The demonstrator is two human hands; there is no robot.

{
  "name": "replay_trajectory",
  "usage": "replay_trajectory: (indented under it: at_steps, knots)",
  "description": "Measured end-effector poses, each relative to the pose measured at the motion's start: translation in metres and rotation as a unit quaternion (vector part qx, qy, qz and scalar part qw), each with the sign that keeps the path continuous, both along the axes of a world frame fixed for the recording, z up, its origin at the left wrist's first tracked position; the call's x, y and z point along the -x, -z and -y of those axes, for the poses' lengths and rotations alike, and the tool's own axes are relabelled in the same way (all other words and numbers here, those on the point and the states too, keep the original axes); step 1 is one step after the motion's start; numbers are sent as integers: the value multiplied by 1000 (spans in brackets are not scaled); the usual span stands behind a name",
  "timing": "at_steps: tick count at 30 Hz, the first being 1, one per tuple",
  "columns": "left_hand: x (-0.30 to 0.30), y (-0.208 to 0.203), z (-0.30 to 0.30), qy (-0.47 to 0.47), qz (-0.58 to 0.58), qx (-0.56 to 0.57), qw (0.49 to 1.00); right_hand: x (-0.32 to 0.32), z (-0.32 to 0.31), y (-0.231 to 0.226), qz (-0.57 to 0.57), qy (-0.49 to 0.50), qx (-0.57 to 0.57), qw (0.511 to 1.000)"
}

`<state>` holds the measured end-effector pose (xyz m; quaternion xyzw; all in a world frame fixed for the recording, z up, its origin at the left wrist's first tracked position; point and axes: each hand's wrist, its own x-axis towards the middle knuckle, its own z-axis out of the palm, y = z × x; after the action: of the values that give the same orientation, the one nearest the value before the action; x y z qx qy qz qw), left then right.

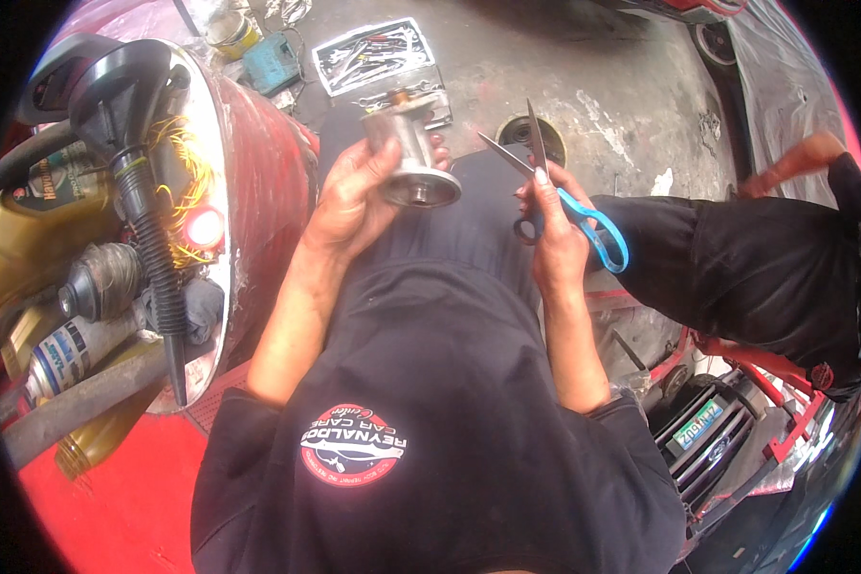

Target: The person uses a pair of scissors to scrape and clean the interior of a small metal carburetor component. They hold the part in one hand and use the scissors to remove residue from the inside surfaces, occasionally rotating the part to access different areas.

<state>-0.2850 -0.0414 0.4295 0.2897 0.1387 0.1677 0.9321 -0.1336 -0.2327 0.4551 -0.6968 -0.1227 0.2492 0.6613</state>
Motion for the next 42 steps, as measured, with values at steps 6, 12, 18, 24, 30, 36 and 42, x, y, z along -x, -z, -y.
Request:
replay_trajectory:
  at_steps: [6,12,18,24,30,36,42]
  knots:
    - [-2,-10,8,-50,-114,-49,991,-2,2,-1,9,-1,4,1000]
    - [-16,2,19,-99,-230,-98,963,7,1,2,42,-26,26,998]
    - [-14,13,21,-129,-164,-96,973,21,-5,10,152,-40,58,986]
    - [-18,-8,21,-107,-143,-131,975,22,-10,9,230,-42,60,971]
    - [-20,-16,27,-131,-120,-128,976,23,-11,-1,256,-76,69,961]
    - [-20,-17,34,-157,-163,-139,964,18,-13,-6,388,-99,46,915]
    - [-22,-8,37,-200,-137,-147,959,19,-19,-15,455,-130,65,878]
